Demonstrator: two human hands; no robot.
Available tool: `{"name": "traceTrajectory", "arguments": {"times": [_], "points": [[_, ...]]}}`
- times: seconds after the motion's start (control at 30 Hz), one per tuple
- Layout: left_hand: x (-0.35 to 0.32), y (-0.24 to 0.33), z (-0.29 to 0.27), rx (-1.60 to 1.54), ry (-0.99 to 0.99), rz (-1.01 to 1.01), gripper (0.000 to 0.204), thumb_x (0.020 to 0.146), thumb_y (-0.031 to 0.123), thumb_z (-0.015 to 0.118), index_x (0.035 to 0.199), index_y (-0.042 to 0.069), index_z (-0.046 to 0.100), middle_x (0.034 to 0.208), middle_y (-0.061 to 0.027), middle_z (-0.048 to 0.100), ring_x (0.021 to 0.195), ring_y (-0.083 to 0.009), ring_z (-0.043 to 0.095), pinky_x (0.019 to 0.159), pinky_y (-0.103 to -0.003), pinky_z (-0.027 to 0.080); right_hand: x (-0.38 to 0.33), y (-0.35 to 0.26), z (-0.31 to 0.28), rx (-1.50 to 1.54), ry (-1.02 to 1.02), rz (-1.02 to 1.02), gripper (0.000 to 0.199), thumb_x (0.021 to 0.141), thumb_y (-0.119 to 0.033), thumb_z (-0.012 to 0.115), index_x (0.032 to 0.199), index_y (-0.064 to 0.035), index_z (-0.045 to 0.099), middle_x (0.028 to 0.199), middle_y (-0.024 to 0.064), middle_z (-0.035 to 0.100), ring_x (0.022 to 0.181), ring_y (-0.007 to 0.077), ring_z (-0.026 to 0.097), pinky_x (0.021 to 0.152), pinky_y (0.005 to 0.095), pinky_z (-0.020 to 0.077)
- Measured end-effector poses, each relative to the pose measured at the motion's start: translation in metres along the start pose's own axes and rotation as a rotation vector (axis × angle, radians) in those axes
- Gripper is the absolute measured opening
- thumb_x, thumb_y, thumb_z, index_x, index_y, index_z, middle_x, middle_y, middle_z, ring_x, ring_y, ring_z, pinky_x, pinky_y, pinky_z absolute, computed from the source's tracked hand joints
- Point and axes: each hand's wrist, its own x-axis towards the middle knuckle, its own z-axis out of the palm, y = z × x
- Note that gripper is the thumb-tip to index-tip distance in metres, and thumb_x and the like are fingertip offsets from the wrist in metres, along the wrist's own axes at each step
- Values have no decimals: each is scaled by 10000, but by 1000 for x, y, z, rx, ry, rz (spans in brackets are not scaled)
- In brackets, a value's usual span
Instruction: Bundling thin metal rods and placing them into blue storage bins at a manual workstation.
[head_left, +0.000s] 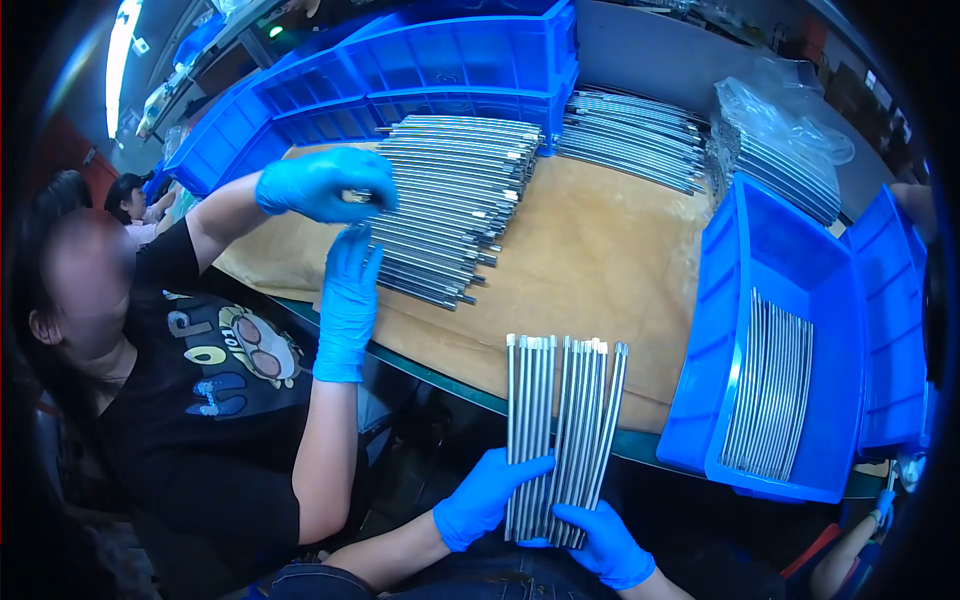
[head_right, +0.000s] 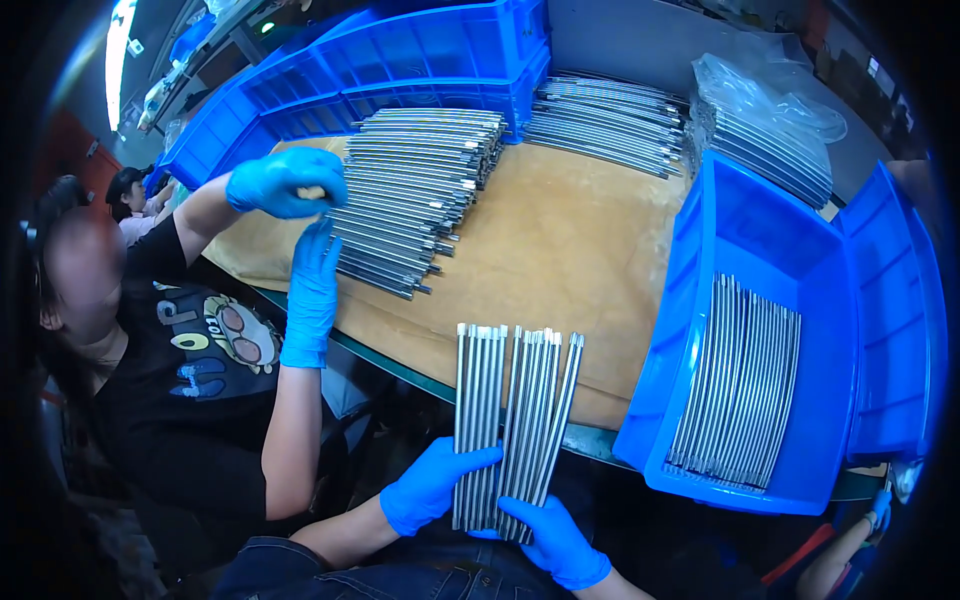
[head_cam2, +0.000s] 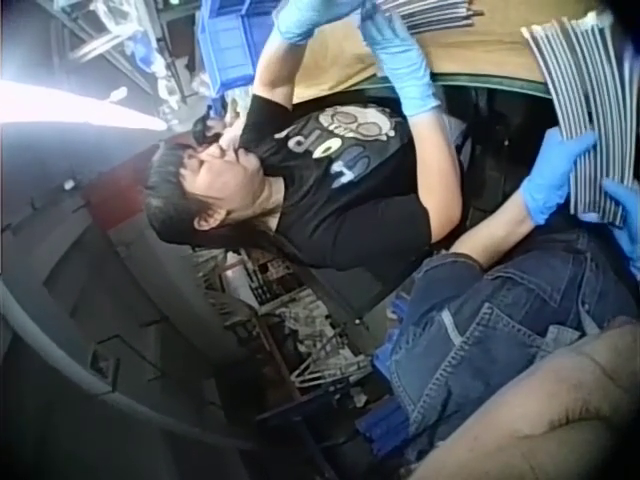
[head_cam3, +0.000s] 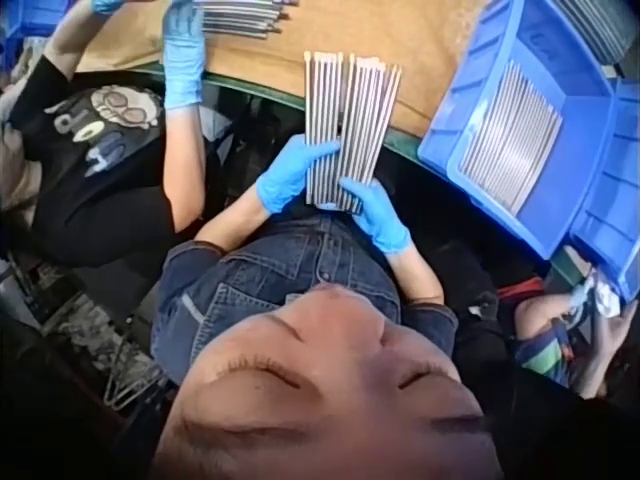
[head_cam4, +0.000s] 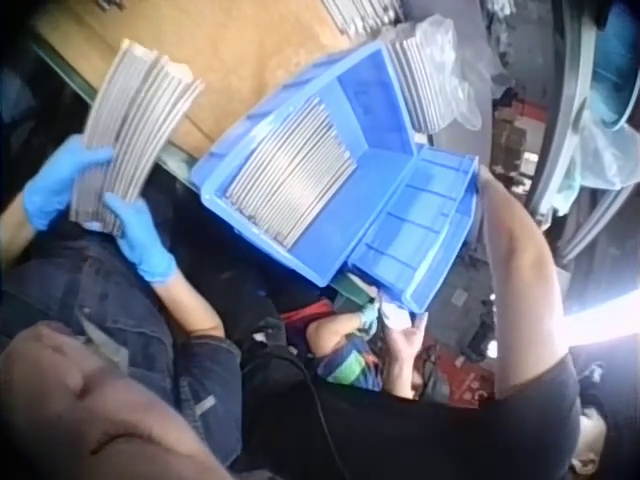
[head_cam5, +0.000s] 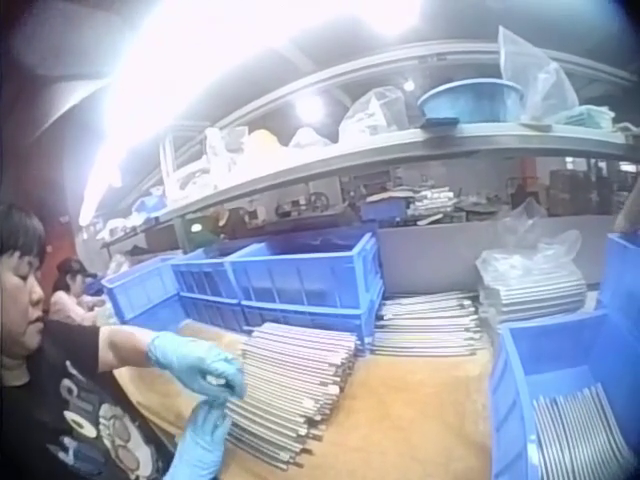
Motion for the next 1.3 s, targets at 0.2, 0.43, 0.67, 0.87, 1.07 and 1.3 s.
{"name": "traceTrajectory", "arguments": {"times": [0.2, 0.43, 0.67, 0.87, 1.07, 1.3], "points": [[-7, 3, -8, -58, 80, -93, 315, 843, 152, 638, 1110, -9, 596, 993, -116, 656, 882, -180, 645, 776, -297, 514, 1, 4, -1, -122, 39, -16, 410, 876, -72, 539, 1259, 36, 440, 1148, 168, 573, 1011, 275, 597, 853, 405, 516], [-9, 3, -4, -62, 8, -47, 316, 836, 136, 643, 1111, -11, 590, 998, -116, 654, 877, -182, 647, 764, -290, 521, 4, 13, -8, -187, 56, -73, 374, 878, -81, 550, 1223, 47, 482, 1120, 146, 594, 977, 228, 608, 827, 324, 505], [-3, 0, -1, -133, -71, -70, 327, 827, 104, 646, 1125, -12, 580, 1019, -119, 647, 902, -182, 640, 780, -295, 519, 11, 14, -9, -419, 71, -143, 324, 863, -106, 595, 1150, 40, 557, 1055, 117, 628, 934, 169, 611, 814, 278, 485], [-1, -6, 2, -68, 12, 18, 326, 826, 89, 641, 1129, -11, 576, 1015, -115, 648, 887, -185, 645, 777, -296, 523, 12, 19, -7, -391, 103, -194, 309, 852, -105, 609, 1123, 39, 577, 1026, 108, 639, 912, 158, 616, 803, 276, 484], [-4, -2, 0, -56, 38, 2, 329, 816, 102, 655, 1114, -17, 583, 993, -106, 652, 876, -177, 643, 760, -280, 517, 6, 18, -8, -259, 128, -177, 316, 845, -97, 611, 1125, 44, 573, 1029, 111, 638, 915, 158, 614, 802, 278, 483], [-9, -2, -5, -79, 143, 12, 331, 811, 92, 653, 1117, -11, 584, 1001, -107, 651, 882, -183, 644, 773, -290, 517, 10, 25, -20, -391, 142, -246, 340, 839, -64, 589, 1156, 54, 547, 1052, 128, 627, 916, 170, 614, 812, 292, 481]]}}
